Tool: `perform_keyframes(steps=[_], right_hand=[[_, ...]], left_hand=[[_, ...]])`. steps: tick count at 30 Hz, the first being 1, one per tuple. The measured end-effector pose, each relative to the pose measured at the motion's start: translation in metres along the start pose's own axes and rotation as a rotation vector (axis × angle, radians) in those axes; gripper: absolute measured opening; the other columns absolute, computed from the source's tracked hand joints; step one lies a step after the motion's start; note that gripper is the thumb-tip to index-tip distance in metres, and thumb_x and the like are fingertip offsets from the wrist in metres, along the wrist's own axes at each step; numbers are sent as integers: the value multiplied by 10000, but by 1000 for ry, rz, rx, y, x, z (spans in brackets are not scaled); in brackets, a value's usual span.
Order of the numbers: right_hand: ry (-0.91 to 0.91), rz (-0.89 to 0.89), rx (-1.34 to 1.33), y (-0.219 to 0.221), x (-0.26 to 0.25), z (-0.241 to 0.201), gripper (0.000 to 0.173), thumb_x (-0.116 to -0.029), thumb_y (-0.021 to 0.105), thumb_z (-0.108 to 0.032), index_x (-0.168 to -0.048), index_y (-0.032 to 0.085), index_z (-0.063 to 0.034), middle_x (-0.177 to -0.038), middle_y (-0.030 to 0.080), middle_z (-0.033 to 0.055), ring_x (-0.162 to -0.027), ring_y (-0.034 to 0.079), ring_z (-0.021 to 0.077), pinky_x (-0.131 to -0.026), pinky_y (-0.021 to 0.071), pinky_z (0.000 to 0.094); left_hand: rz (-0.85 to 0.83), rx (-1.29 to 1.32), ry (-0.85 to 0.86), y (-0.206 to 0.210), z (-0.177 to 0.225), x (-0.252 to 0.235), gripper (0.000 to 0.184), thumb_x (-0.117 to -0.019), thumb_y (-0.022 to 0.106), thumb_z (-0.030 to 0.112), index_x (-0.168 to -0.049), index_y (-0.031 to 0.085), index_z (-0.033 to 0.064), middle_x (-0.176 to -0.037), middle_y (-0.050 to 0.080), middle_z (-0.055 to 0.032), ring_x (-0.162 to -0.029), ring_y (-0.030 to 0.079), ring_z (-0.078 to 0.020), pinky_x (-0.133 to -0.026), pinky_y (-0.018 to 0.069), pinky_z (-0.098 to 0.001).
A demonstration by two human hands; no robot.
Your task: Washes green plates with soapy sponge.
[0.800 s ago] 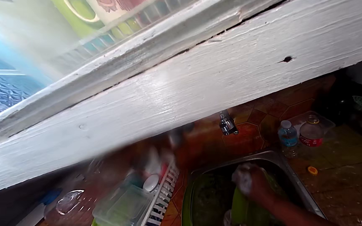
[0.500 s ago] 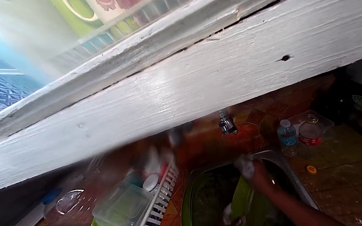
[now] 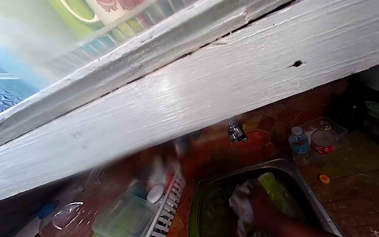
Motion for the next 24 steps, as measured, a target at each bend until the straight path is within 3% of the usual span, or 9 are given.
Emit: perform_keyframes(steps=[4,6,8,11,14,17,19,22,24], right_hand=[[720,-231,-358,12,-4,108,334,-1013,611,-235,-1187,710,32,-1164,718,220,-1143,673,347,-1036,498,534],[845,-286,-338,12,0,121,381,-1041,573,-282,-1201,695,42,-1170,707,239,-1151,662,363,-1035,478,543],[635,-308,-118,1,-10,91,411,-1043,544,-348,-1104,734,11,-1061,743,207,-1050,711,372,-943,530,566],[119,25,169,-13,-13,20,384,-970,543,-426,-790,745,-154,-764,735,22,-744,720,220,-711,578,458],[-100,35,152,-4,1,-18,391,-967,533,-491,-793,736,-206,-748,721,-22,-736,690,188,-733,548,431],[-111,36,70,4,3,-2,360,-962,552,-496,-845,749,-218,-825,744,-12,-815,705,196,-797,558,440],[114,-26,-42,7,-3,41,299,-963,606,-383,-932,773,-138,-953,770,57,-943,733,247,-872,576,485],[762,-179,-401,16,1,125,340,-1035,582,-231,-1195,702,44,-1178,715,212,-1156,668,319,-1055,492,496],[841,-232,-367,12,0,126,386,-1044,569,-286,-1188,699,48,-1152,713,237,-1127,673,352,-1021,491,530]], left_hand=[[23,46,-96,-3,24,14,427,-904,659,-15,-1286,517,-143,-1104,705,-84,-1013,670,-49,-966,542,-268],[18,26,-88,-7,24,15,397,-880,666,-36,-1245,548,-143,-1081,718,-80,-997,681,-50,-953,552,-265],[-17,-1,-121,-7,28,14,361,-877,645,-74,-1225,564,-130,-1059,721,-63,-982,678,-35,-939,552,-249],[-90,-109,-139,-5,34,10,366,-895,649,-58,-1248,575,-116,-1083,711,-64,-997,664,-19,-940,539,-229],[-100,-168,-68,-1,9,2,447,-888,710,8,-1288,561,-126,-1165,688,-129,-1078,646,-59,-986,525,-266],[-51,-38,-65,0,-6,0,452,-896,681,-21,-1305,520,-129,-1141,685,-102,-1053,654,-48,-971,541,-263],[-46,36,-72,-1,-4,4,432,-908,648,-37,-1309,513,-121,-1084,704,-61,-998,671,-33,-944,556,-257],[-32,72,-80,-5,4,11,418,-870,646,-76,-1264,521,-136,-1049,713,-29,-972,673,-21,-926,557,-244],[-20,27,-133,-5,7,14,443,-868,664,-77,-1274,510,-166,-1086,703,-79,-993,669,-36,-937,548,-242]])
Point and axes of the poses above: each hand's wrist, its own x-axis away from the middle knuckle, its own y-axis out of the palm, z = x × y, the point moved 9 cm from there along -x, towards the middle knuckle
